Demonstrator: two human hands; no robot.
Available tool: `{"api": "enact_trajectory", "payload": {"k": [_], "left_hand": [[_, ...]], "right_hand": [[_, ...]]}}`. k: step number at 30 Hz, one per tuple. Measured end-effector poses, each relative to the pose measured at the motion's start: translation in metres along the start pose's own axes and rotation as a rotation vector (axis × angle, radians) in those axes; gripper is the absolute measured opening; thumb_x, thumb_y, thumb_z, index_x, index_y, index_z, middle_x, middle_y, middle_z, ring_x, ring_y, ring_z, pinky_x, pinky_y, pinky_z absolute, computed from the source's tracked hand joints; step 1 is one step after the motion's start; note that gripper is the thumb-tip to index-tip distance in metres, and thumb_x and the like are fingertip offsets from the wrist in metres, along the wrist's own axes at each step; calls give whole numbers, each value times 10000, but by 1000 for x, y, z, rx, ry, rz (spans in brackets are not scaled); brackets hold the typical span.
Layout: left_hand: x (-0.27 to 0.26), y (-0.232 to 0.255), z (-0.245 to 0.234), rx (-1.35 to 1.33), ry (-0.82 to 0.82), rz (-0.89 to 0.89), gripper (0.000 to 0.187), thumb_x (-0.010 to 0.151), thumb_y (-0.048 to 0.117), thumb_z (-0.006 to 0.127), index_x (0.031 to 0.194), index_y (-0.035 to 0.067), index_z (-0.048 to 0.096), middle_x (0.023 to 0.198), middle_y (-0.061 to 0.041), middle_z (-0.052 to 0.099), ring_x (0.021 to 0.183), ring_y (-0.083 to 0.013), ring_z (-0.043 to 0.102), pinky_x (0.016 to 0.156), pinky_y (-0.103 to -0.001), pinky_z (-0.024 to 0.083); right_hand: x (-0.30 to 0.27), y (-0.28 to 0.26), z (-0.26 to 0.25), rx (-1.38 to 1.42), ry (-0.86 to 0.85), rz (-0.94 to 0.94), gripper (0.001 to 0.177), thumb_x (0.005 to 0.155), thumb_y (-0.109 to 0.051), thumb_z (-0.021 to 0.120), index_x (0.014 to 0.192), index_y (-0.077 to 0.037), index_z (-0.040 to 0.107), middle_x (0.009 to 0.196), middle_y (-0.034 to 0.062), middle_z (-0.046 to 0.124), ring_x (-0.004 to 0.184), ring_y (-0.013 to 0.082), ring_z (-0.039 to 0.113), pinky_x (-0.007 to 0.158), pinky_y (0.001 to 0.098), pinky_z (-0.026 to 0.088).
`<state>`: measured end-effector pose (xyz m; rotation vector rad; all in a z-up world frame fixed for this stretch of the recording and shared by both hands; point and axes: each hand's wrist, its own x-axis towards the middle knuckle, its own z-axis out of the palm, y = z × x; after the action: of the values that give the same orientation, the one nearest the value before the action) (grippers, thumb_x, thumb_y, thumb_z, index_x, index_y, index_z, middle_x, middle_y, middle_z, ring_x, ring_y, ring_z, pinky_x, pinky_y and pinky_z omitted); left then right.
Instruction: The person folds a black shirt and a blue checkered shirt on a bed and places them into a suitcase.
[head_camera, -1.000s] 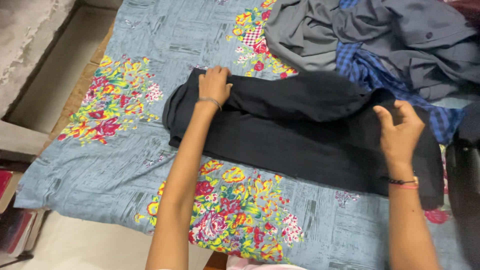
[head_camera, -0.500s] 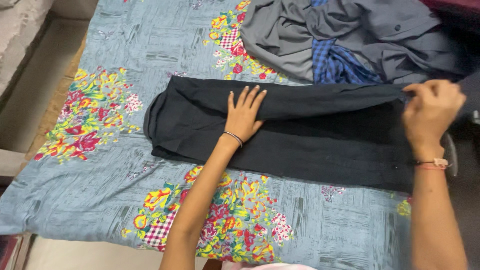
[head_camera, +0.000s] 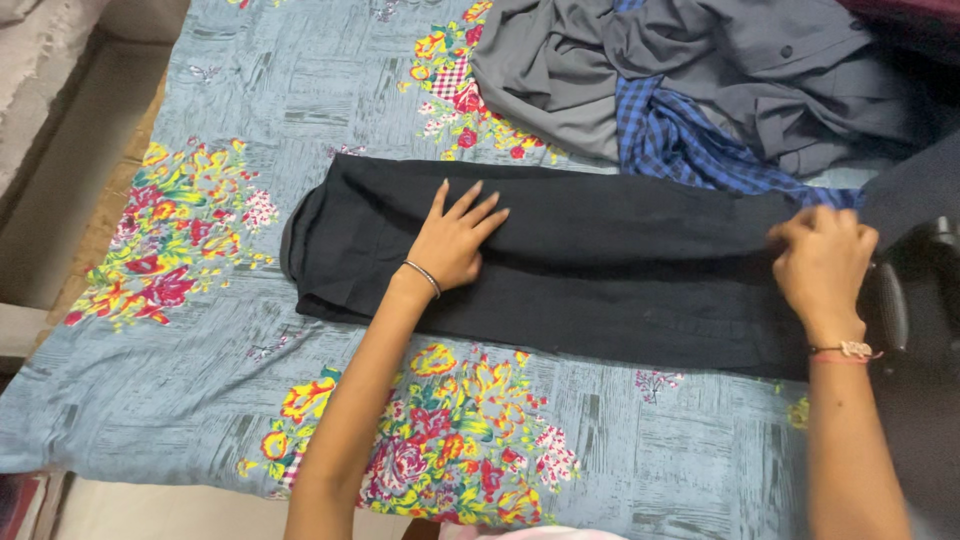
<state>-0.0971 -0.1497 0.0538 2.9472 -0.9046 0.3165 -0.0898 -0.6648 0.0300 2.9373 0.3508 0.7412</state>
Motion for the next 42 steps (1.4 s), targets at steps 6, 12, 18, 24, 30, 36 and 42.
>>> {"api": "enact_trajectory", "payload": {"k": [6,12,18,24,30,36,42], "left_hand": [[8,12,21,-345,100,-252,528,1063,475,509,1484,161,561,1595,-64,510,1534,-286,400,1305,-599,253],[27,29,61,-77,52,-516,815,941,684,468,1552,152,375,1640,-150,297,1520,-365,206,1156,-694,87],[-2,0,66,-77,77,-700,794,959,672,437,1587,196,345,1673,-133,241,1553,-305,167,1163,-715,41],[-24,-25,79,15,141,-793,780,1009,635,400,1609,141,335,1694,-103,238,1567,-291,158,1186,-704,-2],[-25,-29,92,81,162,-877,781,1028,596,439,1613,90,333,1709,-97,218,1578,-284,144,1174,-736,-27],[9,54,66,-97,301,-547,735,1022,503,523,1623,117,353,1727,-143,178,1599,-389,105,1197,-740,26],[10,100,59,-233,6,-220,606,980,545,522,1535,309,461,1675,-19,280,1568,-303,156,1185,-732,31]], "right_hand": [[10,-28,-16,322,70,87,135,1025,-151,669,1140,-96,713,1293,71,683,1195,274,576,1086,460,427],[19,-89,19,322,-149,-53,700,1014,-482,542,1564,-62,438,1646,166,390,1507,327,367,1173,649,242],[4,-54,47,273,-271,233,727,1012,-560,418,1597,-132,370,1700,94,280,1567,307,226,1160,725,101],[-5,-29,59,316,-285,256,692,1036,-558,402,1614,-181,360,1698,105,286,1563,347,228,1186,678,143],[-16,-17,49,257,-313,276,736,1029,-601,405,1620,-167,343,1675,174,279,1525,396,254,1193,610,173],[-31,-69,3,192,-215,152,779,1034,-583,449,1624,-87,340,1705,195,282,1573,381,237,1184,646,170],[-66,-55,-23,140,-266,145,744,1002,-528,488,1596,-96,372,1682,199,272,1556,369,222,1196,625,187]]}}
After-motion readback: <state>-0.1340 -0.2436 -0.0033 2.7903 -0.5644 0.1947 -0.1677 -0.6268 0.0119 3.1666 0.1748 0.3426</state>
